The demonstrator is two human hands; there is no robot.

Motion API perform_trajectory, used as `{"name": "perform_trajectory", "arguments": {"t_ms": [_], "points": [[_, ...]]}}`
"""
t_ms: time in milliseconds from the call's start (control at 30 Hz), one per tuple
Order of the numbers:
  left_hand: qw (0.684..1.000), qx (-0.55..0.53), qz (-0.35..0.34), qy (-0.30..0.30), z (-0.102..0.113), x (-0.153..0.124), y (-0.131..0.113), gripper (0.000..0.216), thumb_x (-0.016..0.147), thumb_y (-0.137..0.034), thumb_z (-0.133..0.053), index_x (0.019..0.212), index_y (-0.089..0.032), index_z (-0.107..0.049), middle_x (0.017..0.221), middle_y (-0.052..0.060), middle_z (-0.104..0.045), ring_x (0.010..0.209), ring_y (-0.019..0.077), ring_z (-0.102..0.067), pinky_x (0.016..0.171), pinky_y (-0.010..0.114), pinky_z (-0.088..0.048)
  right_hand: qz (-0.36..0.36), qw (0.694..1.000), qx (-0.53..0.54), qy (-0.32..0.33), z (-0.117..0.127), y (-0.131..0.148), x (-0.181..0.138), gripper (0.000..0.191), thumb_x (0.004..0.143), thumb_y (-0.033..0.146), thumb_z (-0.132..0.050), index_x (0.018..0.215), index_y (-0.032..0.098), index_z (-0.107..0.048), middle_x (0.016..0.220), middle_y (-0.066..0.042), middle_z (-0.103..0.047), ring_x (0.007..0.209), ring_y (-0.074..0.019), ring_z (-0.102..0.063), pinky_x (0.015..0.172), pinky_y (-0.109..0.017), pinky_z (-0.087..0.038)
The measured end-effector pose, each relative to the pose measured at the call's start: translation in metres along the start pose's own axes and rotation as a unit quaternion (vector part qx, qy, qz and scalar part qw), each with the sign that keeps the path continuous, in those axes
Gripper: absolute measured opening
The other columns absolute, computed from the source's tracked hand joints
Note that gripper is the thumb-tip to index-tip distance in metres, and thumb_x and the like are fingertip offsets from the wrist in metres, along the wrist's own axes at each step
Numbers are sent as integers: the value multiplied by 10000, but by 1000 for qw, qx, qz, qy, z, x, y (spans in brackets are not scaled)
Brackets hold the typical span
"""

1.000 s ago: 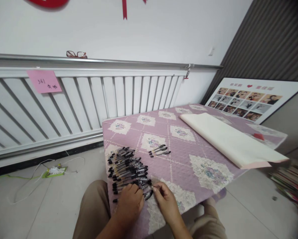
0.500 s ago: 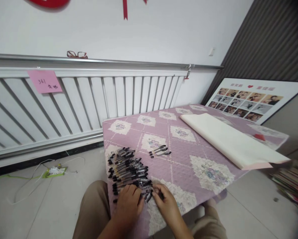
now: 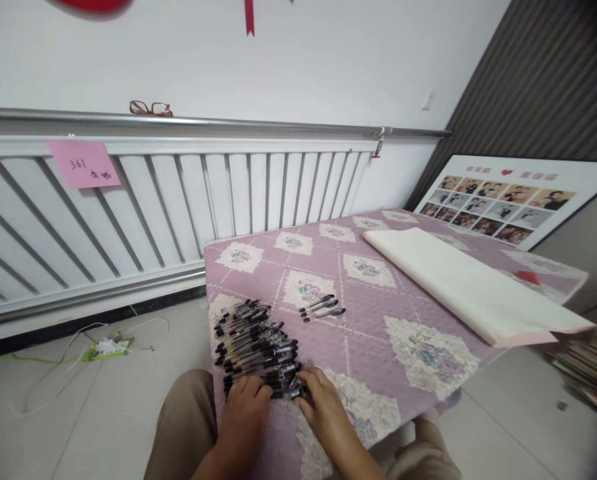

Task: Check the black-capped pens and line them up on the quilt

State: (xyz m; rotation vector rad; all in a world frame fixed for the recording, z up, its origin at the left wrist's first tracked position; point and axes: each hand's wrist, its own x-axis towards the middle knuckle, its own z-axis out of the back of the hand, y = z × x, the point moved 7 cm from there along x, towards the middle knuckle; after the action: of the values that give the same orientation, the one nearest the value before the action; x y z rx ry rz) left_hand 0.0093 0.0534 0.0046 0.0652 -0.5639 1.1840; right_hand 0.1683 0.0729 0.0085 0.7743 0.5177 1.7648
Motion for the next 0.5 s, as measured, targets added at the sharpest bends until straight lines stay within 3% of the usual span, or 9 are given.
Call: {"name": "perform_trajectory", "arguments": {"t_ms": [200, 333, 500], "points": [[1000, -7, 15, 4, -1, 9, 3, 176, 764, -61, -547, 776, -228, -598, 804, 0, -569, 810, 187, -522, 754, 315, -392, 14, 1000, 15, 7, -2, 6, 19, 387, 662, 25, -551, 982, 234, -612, 1010, -52, -612, 965, -210, -570, 860, -322, -451], [999, -9, 13, -31, 3, 9, 4, 171, 766, -84, -526, 799, -236, -599, 794, 6, -580, 795, 188, -532, 764, 321, -395, 9, 1000, 22, 8, -4, 2, 22, 414, 659, 25, -553, 1009, 237, -612, 1038, -57, -610, 997, -211, -566, 888, -327, -445], [992, -18, -86, -86, 3, -5, -4, 216, 825, -124, -424, 843, -254, -596, 800, 13, -605, 742, 171, -559, 705, 287, -421, 11, 999, 31, 8, -2, -9, 9, 444, 687, 101, -614, 1105, 249, -578, 1171, -79, -580, 1112, -232, -530, 966, -359, -420]]}}
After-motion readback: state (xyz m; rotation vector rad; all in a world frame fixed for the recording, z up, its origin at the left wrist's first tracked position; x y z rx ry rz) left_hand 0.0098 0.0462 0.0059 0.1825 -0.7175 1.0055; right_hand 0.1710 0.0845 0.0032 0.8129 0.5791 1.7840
